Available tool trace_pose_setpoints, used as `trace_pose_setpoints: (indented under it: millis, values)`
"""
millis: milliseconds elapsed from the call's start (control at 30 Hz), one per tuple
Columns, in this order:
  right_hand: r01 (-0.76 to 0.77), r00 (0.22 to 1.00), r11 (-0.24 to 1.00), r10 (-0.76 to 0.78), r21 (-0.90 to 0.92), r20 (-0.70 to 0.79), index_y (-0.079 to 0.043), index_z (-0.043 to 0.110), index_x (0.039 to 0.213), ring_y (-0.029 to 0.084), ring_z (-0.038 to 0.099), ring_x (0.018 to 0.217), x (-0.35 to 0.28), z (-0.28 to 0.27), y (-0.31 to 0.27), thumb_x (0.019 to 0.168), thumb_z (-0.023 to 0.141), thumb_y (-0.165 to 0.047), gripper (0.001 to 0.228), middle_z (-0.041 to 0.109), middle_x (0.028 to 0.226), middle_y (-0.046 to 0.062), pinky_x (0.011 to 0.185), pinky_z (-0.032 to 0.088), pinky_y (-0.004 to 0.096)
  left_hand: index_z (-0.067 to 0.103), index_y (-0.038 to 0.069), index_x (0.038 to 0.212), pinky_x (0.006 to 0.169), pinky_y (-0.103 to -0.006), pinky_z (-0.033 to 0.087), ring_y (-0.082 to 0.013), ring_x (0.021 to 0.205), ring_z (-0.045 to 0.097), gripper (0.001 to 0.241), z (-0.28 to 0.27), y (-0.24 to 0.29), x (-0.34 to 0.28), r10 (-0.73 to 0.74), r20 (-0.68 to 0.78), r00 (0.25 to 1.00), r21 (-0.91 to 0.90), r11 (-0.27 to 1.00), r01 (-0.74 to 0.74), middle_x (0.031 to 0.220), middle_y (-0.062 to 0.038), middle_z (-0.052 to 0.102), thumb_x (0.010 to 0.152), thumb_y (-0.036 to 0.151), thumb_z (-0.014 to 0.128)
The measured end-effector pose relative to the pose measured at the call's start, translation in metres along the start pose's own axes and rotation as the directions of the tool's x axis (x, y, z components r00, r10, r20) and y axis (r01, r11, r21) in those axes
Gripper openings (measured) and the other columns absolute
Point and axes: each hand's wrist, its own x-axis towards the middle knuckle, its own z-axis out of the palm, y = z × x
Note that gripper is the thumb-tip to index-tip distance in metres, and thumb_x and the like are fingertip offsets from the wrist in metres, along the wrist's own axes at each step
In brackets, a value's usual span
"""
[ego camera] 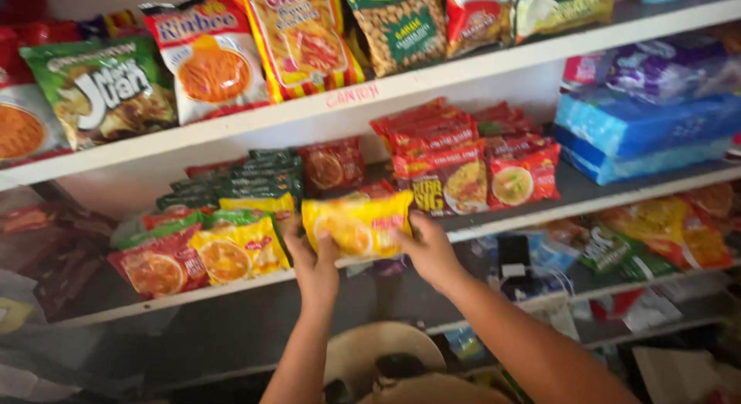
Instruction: Stocking shelves with instant noodle packets from a box.
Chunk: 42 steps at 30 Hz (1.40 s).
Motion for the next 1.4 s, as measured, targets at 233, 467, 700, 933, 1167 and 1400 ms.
trace_pose_setpoints:
  millis: [233,467,700,933,1167,1400]
  values:
    - [0.059,0.998,0.942,-0.066,0.33,0.009,0.001,0.067,0.122,0.011,0.063,0.102,0.11,0.046,0.071,0.1,0.065,-0.02,0.031,0.073,0.112,0.005,0.092,0.052,0.032,0.019,0.001,0.158,0.11,-0.0498,0.039,-0.046,0.137,0.045,0.1,0.015,0.026,0.055,0.429,0.155,0.89,0.539,0.718,-0.44,0.152,-0.03,0.041,0.078,0.009,0.08]
    - [0.349,0.937,0.752,-0.27,-0.559,0.222,0.005,0.045,0.154,0.04,0.047,0.129,0.107,0.052,0.073,0.089,0.055,-0.024,0.072,0.053,0.142,0.03,0.105,0.037,0.05,0.052,0.017,0.145,0.098,-0.0466,0.049,-0.0437,0.117,0.058,0.064,0.018,0.017,0.078,0.264,-0.121,0.957,0.629,0.766,-0.132,0.137,-0.023,0.055,0.086,0.014,0.076]
    - [0.19,0.975,0.599,-0.026,-0.778,0.219,-0.011,0.075,0.082,0.022,0.066,0.108,0.09,0.04,0.051,0.094,0.061,-0.037,0.031,0.072,0.096,0.003,0.102,0.046,0.047,0.053,0.007,0.131,0.1,-0.0493,0.045,-0.0454,0.115,0.056,0.053,0.02,-0.063,0.107,0.456,-0.112,0.883,0.601,0.739,-0.305,0.126,-0.023,0.059,0.084,0.009,0.076]
    - [0.353,0.933,0.585,-0.282,-0.73,0.226,-0.01,0.06,0.135,0.041,0.059,0.117,0.093,0.057,0.031,0.085,0.068,-0.026,0.053,0.058,0.129,0.02,0.097,0.048,0.053,0.058,0.011,0.127,0.092,-0.0483,0.05,-0.0445,0.109,0.059,0.048,0.027,-0.091,0.125,0.353,0.01,0.936,0.601,0.746,-0.288,0.122,-0.022,0.059,0.082,0.005,0.075]
    - [0.313,0.939,0.574,-0.068,-0.756,0.338,-0.018,0.04,0.155,0.046,0.052,0.127,0.118,0.07,0.063,0.087,0.062,-0.031,0.072,0.034,0.156,0.029,0.1,0.044,0.056,0.054,0.006,0.117,0.089,-0.0407,0.051,-0.0373,0.106,0.058,0.04,0.004,-0.208,0.175,0.294,0.129,0.947,0.315,0.893,-0.32,0.114,-0.02,0.057,0.08,-0.01,0.059]
    - [0.171,0.914,0.682,0.159,-0.711,0.372,-0.022,0.053,0.147,0.043,0.052,0.133,0.139,0.077,0.081,0.092,0.047,-0.041,0.058,0.022,0.166,0.025,0.107,0.046,0.054,0.065,0.004,0.116,0.096,-0.0379,0.054,-0.0293,0.108,0.069,0.027,-0.02,-0.258,0.188,0.107,0.213,0.971,0.481,0.854,-0.199,0.115,-0.018,0.071,0.091,-0.004,0.057]
